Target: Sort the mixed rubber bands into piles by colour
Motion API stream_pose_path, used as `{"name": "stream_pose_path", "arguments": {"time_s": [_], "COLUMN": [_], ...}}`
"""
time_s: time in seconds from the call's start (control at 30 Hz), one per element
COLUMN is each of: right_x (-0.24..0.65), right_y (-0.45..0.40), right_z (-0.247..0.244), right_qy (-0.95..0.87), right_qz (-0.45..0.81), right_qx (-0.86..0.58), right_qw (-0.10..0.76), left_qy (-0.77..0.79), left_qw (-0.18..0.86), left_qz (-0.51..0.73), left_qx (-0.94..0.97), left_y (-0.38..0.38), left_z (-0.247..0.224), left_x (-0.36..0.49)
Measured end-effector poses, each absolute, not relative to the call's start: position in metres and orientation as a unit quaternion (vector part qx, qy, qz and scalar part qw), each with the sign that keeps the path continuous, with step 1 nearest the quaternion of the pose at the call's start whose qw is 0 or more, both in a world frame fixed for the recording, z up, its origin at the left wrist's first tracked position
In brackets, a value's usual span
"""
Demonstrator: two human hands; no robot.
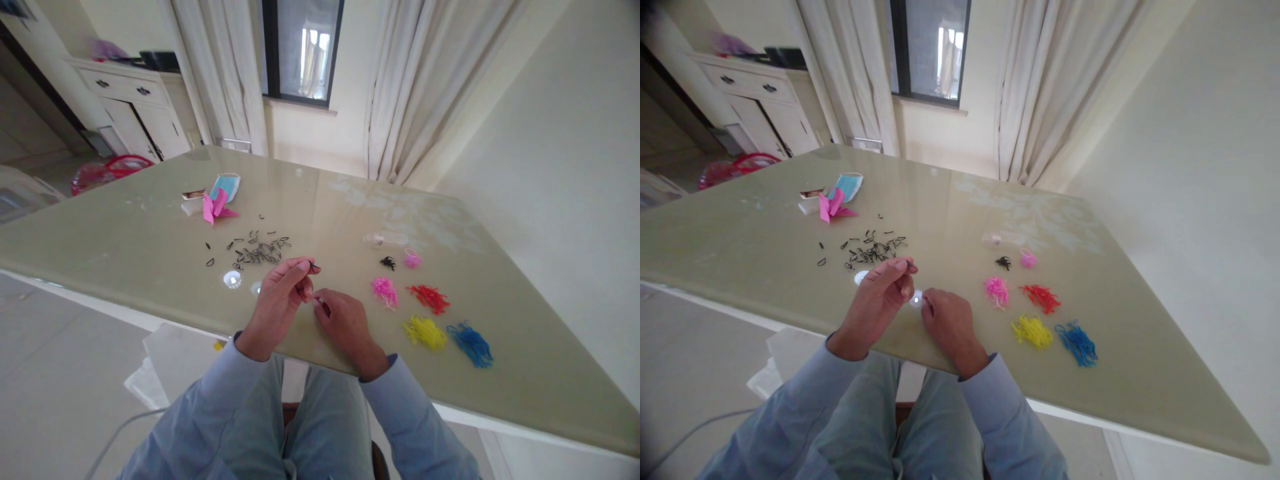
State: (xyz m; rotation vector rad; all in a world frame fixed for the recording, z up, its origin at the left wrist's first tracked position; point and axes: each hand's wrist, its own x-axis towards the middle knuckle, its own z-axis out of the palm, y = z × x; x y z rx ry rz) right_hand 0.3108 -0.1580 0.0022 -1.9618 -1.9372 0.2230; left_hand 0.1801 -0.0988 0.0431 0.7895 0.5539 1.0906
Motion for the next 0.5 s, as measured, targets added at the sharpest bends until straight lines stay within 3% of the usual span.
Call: {"name": "stream_pose_path", "arguments": {"time_s": [0.5], "right_x": [0.303], "right_y": [-0.152], "right_z": [-0.001], "right_qy": [-0.694], "right_qz": [0.069], "right_qx": [-0.710], "right_qw": [0.094], "left_qy": [0.252], "left_qw": [0.750], "left_qz": [0.398], "left_qx": [0.464], "left_y": [-0.091], "left_z": [0.051], "left_x": [0.249]}}
